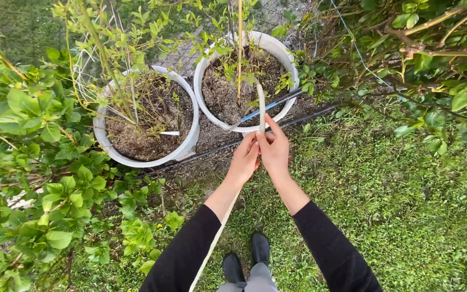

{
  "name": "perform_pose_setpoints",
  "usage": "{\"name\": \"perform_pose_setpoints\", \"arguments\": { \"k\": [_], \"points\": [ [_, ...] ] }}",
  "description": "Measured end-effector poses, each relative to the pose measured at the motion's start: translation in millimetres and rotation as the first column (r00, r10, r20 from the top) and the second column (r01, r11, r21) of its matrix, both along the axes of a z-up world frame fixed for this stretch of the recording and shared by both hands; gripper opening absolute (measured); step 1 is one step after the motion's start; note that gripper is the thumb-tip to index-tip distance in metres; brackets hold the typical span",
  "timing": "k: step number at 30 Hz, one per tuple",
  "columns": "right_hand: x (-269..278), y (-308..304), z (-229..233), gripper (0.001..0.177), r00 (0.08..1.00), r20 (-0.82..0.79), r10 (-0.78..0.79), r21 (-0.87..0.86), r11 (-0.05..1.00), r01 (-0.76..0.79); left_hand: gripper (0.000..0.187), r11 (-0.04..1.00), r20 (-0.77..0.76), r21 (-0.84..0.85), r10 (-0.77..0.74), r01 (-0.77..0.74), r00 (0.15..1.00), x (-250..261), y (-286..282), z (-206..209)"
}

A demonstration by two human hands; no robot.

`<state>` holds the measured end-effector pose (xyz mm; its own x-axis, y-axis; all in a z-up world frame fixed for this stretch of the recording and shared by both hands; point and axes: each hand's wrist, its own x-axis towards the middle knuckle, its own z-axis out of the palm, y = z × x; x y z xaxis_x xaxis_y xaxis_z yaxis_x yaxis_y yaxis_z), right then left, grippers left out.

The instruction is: The recorder is positioning and securing a white irrigation tube into various potted plants in a garden.

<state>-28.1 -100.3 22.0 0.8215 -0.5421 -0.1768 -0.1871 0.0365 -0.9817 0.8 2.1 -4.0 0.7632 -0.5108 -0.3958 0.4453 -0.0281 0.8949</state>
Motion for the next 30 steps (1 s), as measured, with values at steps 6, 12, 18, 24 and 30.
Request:
{"name": "perform_pose_setpoints", "arguments": {
  "k": [6, 12, 18, 24, 30],
  "points": [
    [0, 7, 18, 0.056, 1.0, -0.006, -0.022, -0.014, 1.0, 0.022, 0.034, 1.0, 0.004, 0.011, -0.023, 0.023, 1.0, 4, 4, 16],
    [-9, 10, 14, 0.055, 0.999, 0.03, -0.024, -0.075, 0.997, 0.026, 0.033, 0.998, 0.022, -0.045, -0.032, 0.033, 0.999, -5, 8, 22],
    [-13, 18, 20, 0.055, 0.997, 0.076, -0.02, -0.045, 0.999, 0.023, 0.034, 0.999, 0.054, -0.034, -0.023, 0.025, 0.998, -11, 18, 28],
    [-8, 12, 21, 0.055, 0.998, 0.056, 0.007, -0.044, 0.999, -0.004, 0.035, 0.999, 0.035, -0.044, 0.019, -0.017, 0.999, -7, 13, 24],
    [4, -5, 17, 0.055, 0.997, 0.044, 0.062, 0.035, 0.997, -0.064, 0.033, 0.997, 0.044, -0.022, 0.076, -0.075, 0.996, -3, 0, 20]
  ]
}}
